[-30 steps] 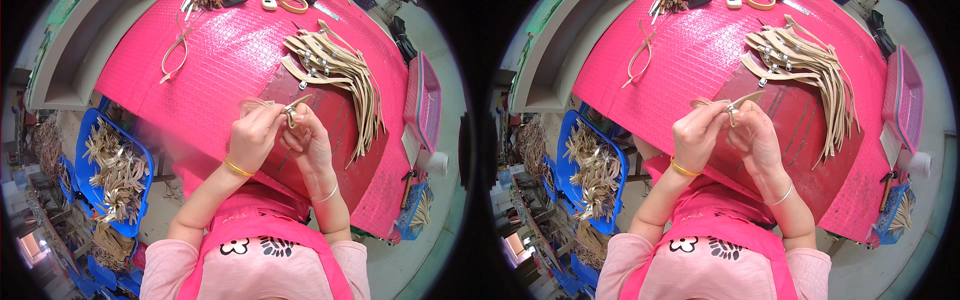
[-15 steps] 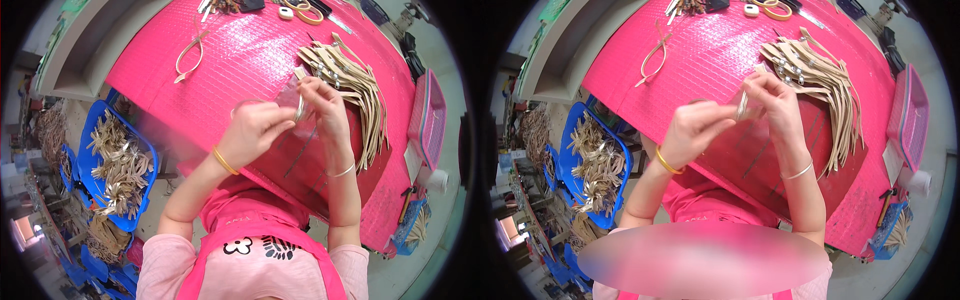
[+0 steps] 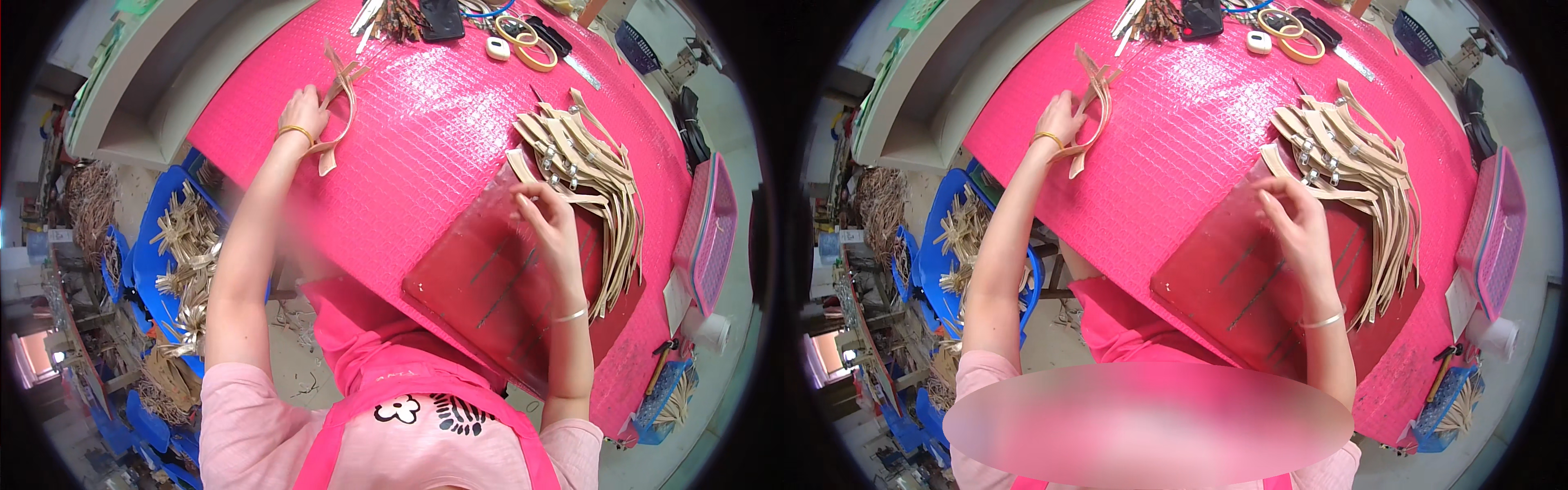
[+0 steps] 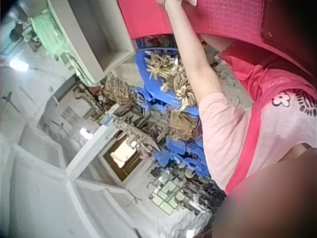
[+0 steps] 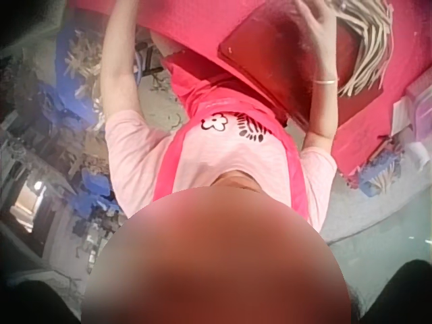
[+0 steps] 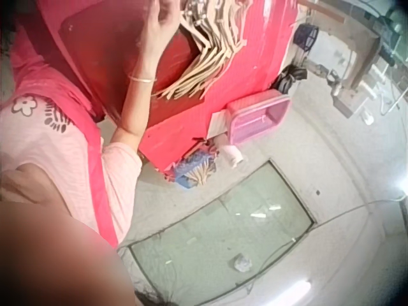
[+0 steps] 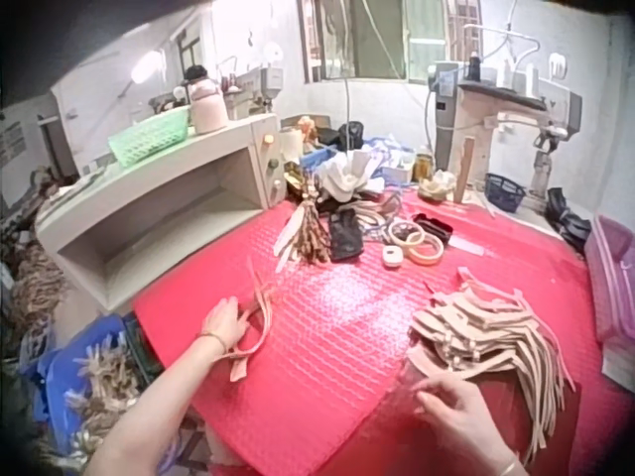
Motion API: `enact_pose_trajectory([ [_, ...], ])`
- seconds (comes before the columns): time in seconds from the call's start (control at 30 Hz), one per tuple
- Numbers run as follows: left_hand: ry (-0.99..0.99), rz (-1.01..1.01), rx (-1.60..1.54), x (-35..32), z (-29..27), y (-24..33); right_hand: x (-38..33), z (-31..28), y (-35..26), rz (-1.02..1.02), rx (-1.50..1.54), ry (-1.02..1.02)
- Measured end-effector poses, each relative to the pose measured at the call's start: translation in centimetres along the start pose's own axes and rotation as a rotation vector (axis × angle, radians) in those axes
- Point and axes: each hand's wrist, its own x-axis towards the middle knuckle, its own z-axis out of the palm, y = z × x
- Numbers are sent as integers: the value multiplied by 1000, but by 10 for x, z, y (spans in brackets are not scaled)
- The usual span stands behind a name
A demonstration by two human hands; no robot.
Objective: The recorder is assembling leather straps for shoes by threading a metal ring and folding the strap.
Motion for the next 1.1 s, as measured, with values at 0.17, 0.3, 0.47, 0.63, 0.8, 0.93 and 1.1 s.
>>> enact_pose_trajectory([
  [0.17, -181, -52, 175, 31, -9, 14, -36, -29, -2, 127, -108, 71],
  [0.3, -5, 82, 250, 107, -24, -44, -54, -57, -10, 162, -167, 279],
  [0.47, -277, -51, -6, 127, -20, -97, -45, -137, 3, 97, -702, 631],
  [0.63, 311, 289, -5, 94, -68, -16, 9, -214, 25, -384, -1390, 749],
  [0.8, -998, 313, -1477, -64, -76, 210, 3, -220, 5, 103, -1277, 577],
  [0.93, -1365, -345, -1958, -105, -24, 326, -35, -159, -51, 29, -620, 416],
  [1.1, -861, -478, -2363, -103, -7, 347, -102, -97, -60, 179, -47, 423],
])
